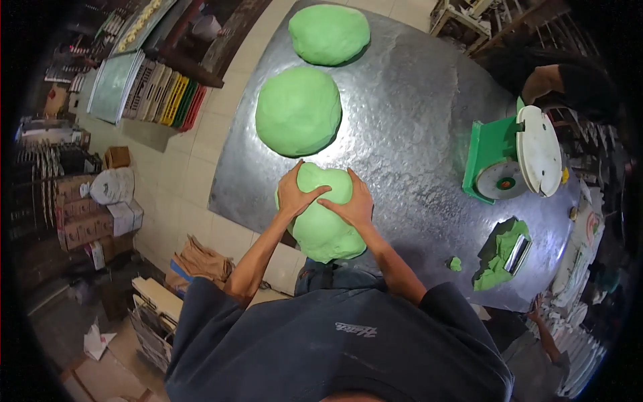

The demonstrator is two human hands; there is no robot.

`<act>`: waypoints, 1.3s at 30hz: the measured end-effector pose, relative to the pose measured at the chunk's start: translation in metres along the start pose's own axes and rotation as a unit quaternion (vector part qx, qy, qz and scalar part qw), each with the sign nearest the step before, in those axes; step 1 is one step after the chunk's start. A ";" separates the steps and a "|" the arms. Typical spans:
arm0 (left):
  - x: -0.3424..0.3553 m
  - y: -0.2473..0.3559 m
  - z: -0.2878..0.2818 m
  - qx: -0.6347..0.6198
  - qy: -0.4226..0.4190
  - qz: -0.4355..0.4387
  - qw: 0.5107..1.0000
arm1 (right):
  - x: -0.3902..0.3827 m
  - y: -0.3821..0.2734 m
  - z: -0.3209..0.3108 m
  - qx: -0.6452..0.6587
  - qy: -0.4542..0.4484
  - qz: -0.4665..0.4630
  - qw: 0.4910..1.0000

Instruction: Dividing and weighing portions of green bread dough using a bench scraper and a scale.

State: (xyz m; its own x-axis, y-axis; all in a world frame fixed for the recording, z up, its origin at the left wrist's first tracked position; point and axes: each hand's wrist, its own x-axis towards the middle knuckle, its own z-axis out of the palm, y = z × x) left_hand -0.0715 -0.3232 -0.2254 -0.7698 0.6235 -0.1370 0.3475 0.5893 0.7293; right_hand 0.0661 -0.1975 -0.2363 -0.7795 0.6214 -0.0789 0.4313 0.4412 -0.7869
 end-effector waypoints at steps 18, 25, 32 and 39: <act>-0.125 0.109 -0.019 -0.108 0.034 0.216 0.970 | -0.043 -0.051 -0.159 -0.100 -0.090 -0.422 0.896; -0.214 0.066 0.065 -0.144 -0.416 -0.184 0.879 | -0.146 0.059 -0.117 -0.073 -0.584 -0.081 0.805; -0.130 -0.038 0.004 -0.167 0.019 -0.191 0.967 | 0.008 0.058 -0.170 -0.056 0.148 -0.094 0.983; -0.122 -0.024 0.033 -0.368 0.089 -0.272 0.885 | -0.038 0.089 -0.107 0.365 -0.137 0.358 0.848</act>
State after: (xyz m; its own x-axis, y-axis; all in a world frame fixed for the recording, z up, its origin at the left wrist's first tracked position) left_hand 0.0318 -0.3966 -0.2478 -0.8111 0.2202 -0.5419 -0.4928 0.2418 0.8359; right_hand 0.1824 -0.1128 -0.2378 -0.5558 0.3438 -0.7569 0.5200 -0.5667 -0.6391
